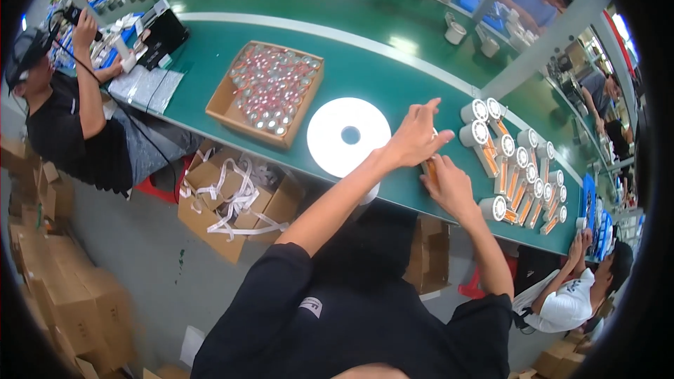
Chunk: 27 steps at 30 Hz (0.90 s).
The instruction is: The person assembles electronic components by applying adhesive tape to batteries and circular bases, then joining these parts by hand on an assembly line.
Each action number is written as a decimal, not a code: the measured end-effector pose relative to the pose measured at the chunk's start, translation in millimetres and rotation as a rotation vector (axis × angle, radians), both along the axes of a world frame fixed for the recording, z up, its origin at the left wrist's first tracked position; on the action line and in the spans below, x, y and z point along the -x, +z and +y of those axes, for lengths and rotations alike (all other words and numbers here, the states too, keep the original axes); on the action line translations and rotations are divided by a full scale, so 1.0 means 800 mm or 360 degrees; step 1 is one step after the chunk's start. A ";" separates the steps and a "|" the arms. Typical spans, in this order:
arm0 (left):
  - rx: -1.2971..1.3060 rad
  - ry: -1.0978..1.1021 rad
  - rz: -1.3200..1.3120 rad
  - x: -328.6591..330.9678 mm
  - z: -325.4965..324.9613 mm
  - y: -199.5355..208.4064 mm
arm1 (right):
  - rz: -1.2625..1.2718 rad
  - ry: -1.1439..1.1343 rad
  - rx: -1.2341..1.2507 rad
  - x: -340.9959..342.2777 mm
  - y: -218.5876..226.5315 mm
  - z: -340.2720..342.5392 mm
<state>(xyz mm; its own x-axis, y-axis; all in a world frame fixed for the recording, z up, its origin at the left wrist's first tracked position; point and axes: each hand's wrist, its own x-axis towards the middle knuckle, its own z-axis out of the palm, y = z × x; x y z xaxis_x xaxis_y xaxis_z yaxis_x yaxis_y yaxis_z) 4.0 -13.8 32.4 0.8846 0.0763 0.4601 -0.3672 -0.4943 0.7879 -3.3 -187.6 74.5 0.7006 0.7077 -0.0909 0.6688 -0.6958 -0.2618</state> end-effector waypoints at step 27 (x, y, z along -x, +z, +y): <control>-0.0828 0.1129 0.0786 0.216 0.362 0.050 | -0.1219 -0.0798 -0.0262 0.040 -0.001 -0.069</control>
<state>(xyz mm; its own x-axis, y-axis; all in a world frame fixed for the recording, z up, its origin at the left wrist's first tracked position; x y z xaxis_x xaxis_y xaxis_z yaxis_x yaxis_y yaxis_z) -169.1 275.5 72.7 0.8135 0.5529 0.1802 0.4543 -0.7977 0.3965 -35.3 -242.8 74.1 0.7555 0.2691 0.5973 0.3314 -0.9435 0.0058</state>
